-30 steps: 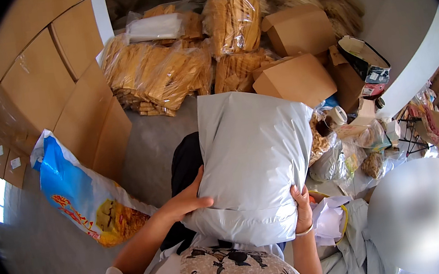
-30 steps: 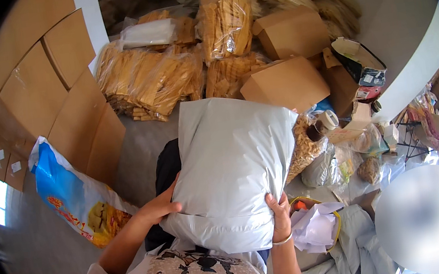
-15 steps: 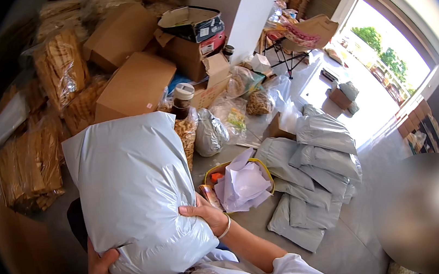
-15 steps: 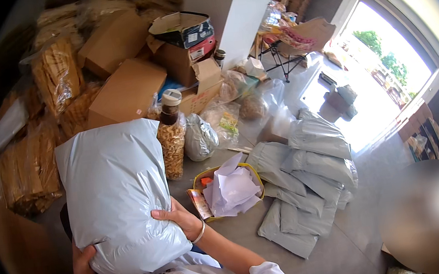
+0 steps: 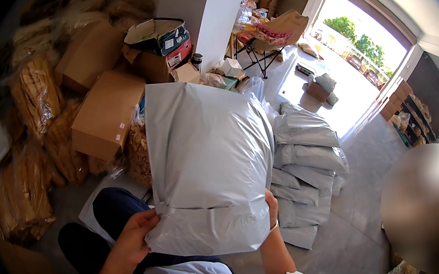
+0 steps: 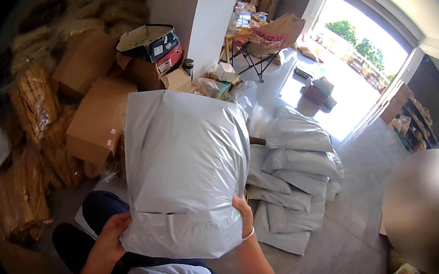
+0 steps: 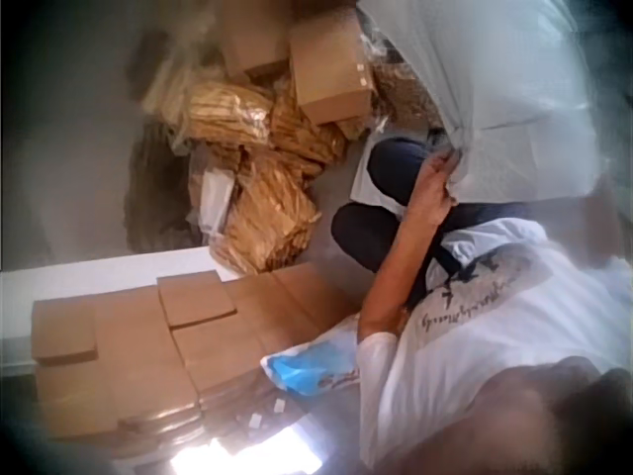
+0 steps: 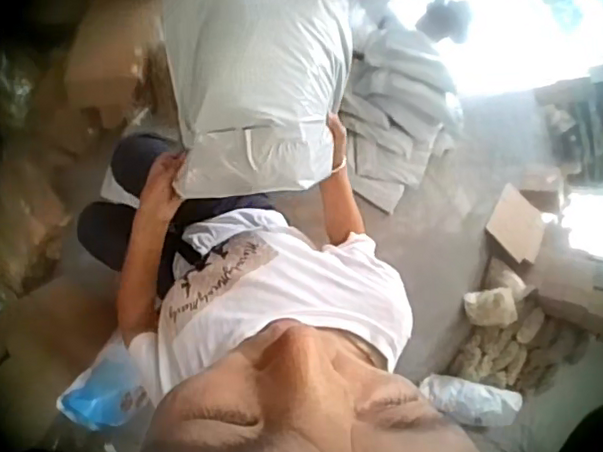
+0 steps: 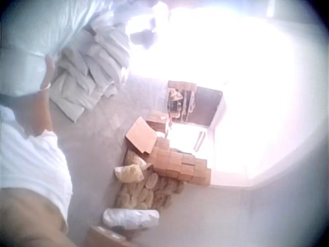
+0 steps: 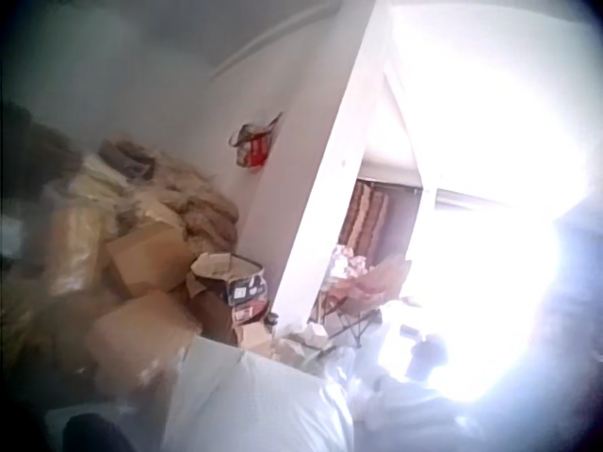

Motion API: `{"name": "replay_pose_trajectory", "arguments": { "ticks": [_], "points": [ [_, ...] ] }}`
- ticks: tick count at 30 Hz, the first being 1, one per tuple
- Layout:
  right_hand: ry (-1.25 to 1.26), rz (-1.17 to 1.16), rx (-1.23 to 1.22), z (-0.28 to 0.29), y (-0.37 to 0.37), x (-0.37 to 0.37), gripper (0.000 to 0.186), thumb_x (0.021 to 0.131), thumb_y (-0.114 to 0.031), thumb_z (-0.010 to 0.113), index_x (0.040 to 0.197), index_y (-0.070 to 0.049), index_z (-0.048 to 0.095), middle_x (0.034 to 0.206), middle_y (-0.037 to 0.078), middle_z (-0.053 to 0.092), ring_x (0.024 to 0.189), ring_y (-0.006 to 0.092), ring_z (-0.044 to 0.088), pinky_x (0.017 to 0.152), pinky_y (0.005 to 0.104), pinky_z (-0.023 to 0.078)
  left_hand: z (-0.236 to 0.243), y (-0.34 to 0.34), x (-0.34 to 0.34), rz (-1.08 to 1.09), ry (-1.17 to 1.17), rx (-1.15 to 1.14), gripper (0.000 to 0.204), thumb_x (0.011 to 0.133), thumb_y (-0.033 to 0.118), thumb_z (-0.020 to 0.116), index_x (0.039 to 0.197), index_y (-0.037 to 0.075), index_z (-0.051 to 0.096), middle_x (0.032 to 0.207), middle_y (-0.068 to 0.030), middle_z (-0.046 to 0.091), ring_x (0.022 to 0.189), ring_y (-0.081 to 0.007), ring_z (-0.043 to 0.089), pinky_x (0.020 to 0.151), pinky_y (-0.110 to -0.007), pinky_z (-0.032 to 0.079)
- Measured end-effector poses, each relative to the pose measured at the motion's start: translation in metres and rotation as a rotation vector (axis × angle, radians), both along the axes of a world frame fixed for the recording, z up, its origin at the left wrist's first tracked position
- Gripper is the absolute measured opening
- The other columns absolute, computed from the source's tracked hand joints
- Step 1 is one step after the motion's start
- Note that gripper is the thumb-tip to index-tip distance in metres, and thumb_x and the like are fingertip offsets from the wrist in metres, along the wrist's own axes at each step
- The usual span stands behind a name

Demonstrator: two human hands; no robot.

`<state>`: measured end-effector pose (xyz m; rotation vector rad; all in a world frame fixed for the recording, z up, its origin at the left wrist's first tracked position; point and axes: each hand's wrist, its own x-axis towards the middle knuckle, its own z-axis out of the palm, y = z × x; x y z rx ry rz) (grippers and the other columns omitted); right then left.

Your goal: The person sits on the floor in a storage room and packs packages of crackers into white poly mailers. They place the items inside, fold the top flaps, and seal the bags. Later, they pick up a yellow bucket containing packing materials and walk across the room.

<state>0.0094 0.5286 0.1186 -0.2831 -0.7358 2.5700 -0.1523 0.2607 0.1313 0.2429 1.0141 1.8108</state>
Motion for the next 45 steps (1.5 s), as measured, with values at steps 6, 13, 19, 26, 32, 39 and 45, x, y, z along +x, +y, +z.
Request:
{"name": "replay_pose_trajectory", "arguments": {
  "ticks": [6, 13, 19, 26, 32, 39, 45],
  "points": [
    [-0.041, -0.308, 0.167, 0.017, 0.051, 0.013, 0.044, 0.086, -0.028, 0.05, 0.119, 0.001, 0.051, 0.107, 0.015, 0.062, 0.09, 0.0254, 0.064, 0.079, 0.0383, 0.054, -0.006, -0.01, -0.024, 0.165, 0.048, 0.011, 0.05, 0.088, 0.011, 0.053, 0.134, 0.0, 0.035, 0.119, -0.0188, 0.056, 0.085, -0.0247, 0.065, 0.059, -0.025, 0.052],
    [-0.089, -0.647, 0.316, 0.045, 0.225, 0.032, 0.047, 0.086, -0.025, 0.06, 0.122, 0.002, 0.048, 0.112, 0.016, 0.059, 0.096, 0.0263, 0.061, 0.083, 0.0368, 0.052, -0.008, -0.128, -0.092, 0.653, 0.251, -0.213, 0.04, 0.09, 0.016, 0.053, 0.129, 0.011, 0.048, 0.107, -0.0012, 0.06, 0.079, -0.0081, 0.06, 0.057, -0.018, 0.044],
    [-0.854, -0.909, 0.242, -0.135, 0.411, 0.109, 0.099, 0.072, -0.024, 0.074, 0.145, -0.017, 0.008, 0.136, 0.014, 0.037, 0.11, 0.0326, 0.05, 0.094, 0.0627, 0.029, -0.044, -0.191, -0.127, 0.747, 0.246, -0.182, 0.044, 0.09, 0.018, 0.054, 0.132, 0.014, 0.046, 0.107, 0.0024, 0.06, 0.079, -0.0049, 0.057, 0.058, -0.017, 0.04],
    [-0.857, -0.403, 0.05, -0.283, 0.175, 0.015, 0.037, 0.086, -0.002, 0.047, 0.123, -0.002, 0.041, 0.106, 0.017, 0.06, 0.09, 0.0322, 0.064, 0.073, 0.0425, 0.056, -0.059, -0.276, -0.117, 0.84, 0.432, -0.654, 0.043, 0.09, 0.021, 0.055, 0.131, 0.011, 0.046, 0.109, 0.0007, 0.06, 0.088, -0.0064, 0.055, 0.071, -0.02, 0.04],
    [-0.915, -0.212, 0.261, -0.298, 0.077, 0.008, 0.035, 0.082, 0.004, 0.046, 0.117, 0.001, 0.051, 0.106, 0.016, 0.063, 0.087, 0.0256, 0.066, 0.069, 0.0335, 0.055, -0.093, -0.26, -0.116, 0.677, 0.686, -0.875, 0.036, 0.091, 0.023, 0.056, 0.122, 0.005, 0.053, 0.114, -0.0062, 0.059, 0.114, -0.0156, 0.051, 0.099, -0.028, 0.036],
    [-0.864, -0.016, 0.478, -0.281, 0.014, -0.014, 0.034, 0.082, 0.002, 0.045, 0.113, 0.0, 0.057, 0.101, 0.012, 0.066, 0.085, 0.02, 0.066, 0.07, 0.0294, 0.054, -0.107, -0.242, -0.101, 0.725, 0.78, -0.931, 0.03, 0.093, 0.025, 0.051, 0.098, -0.002, 0.064, 0.093, -0.0049, 0.065, 0.092, -0.0123, 0.057, 0.084, -0.025, 0.04],
    [-0.796, 0.161, 0.52, -0.272, -0.022, -0.042, 0.031, 0.084, -0.001, 0.047, 0.114, -0.001, 0.057, 0.101, 0.011, 0.067, 0.086, 0.0194, 0.066, 0.071, 0.0293, 0.054, -0.111, -0.26, -0.087, 0.802, 0.791, -0.952, 0.031, 0.094, 0.026, 0.05, 0.098, 0.0, 0.066, 0.093, -0.0043, 0.066, 0.089, -0.0116, 0.058, 0.081, -0.025, 0.042]
  ]
}}
